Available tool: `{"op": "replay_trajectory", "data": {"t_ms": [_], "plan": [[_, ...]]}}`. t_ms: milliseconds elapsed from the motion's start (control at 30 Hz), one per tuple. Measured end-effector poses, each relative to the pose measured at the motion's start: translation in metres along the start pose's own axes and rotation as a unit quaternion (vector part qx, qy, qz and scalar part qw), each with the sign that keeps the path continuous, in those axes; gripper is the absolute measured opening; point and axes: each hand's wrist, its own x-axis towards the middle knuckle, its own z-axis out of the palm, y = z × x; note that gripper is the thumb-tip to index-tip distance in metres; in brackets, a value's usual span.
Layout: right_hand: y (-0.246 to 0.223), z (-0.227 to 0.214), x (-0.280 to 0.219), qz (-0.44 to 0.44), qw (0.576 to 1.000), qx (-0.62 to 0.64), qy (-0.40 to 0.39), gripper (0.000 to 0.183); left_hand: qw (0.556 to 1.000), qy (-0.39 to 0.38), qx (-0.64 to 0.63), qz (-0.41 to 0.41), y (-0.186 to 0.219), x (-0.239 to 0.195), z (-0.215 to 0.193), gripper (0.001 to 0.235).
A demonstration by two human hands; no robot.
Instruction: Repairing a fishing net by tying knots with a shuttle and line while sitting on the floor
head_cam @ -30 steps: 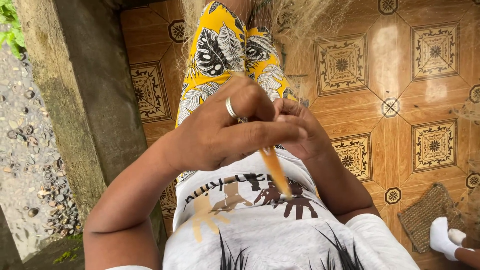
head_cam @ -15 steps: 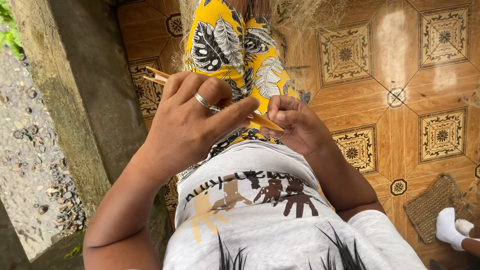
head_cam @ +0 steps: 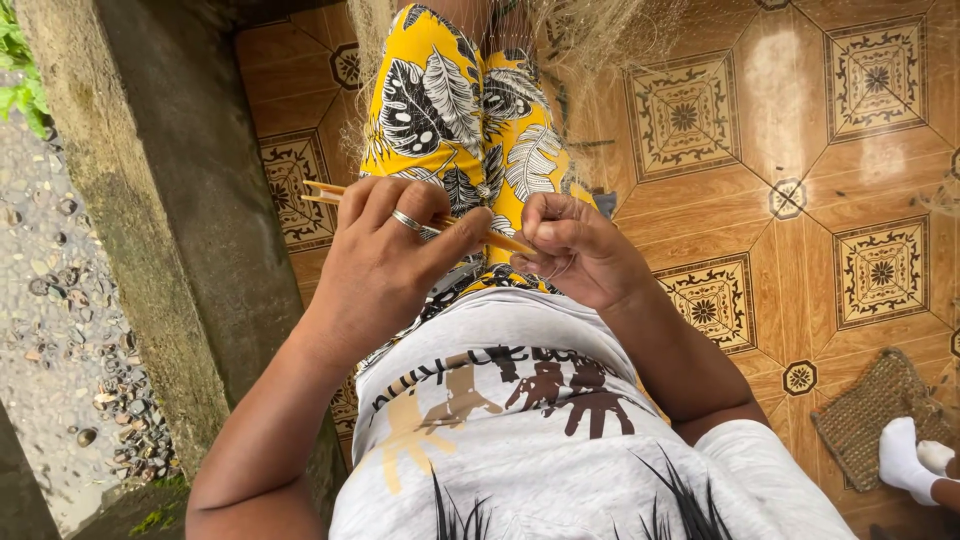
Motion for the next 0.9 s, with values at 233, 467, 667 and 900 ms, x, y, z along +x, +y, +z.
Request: {"op": "replay_trajectory", "data": {"t_ms": [233,467,667,900], "plan": [[0.004,0.000,0.006,-0.007,1.000,-0.001,0.001,0.011,0.998,0.015,-0.053,0.007,0.004,0.001,0.003,0.021],[0.007,-0.007,0.009,-0.030,0.999,-0.031,0.026,0.012,0.987,-0.025,-0.162,-0.006,0.006,-0.001,0.011,0.041],[0.009,-0.002,0.012,-0.053,0.994,-0.089,0.042,0.032,0.986,-0.035,-0.160,-0.019,0.014,-0.001,0.025,0.046],[0.022,-0.001,0.023,-0.139,0.979,-0.129,0.074,0.012,0.969,0.157,-0.193,0.004,0.041,0.011,0.049,0.054]]}}
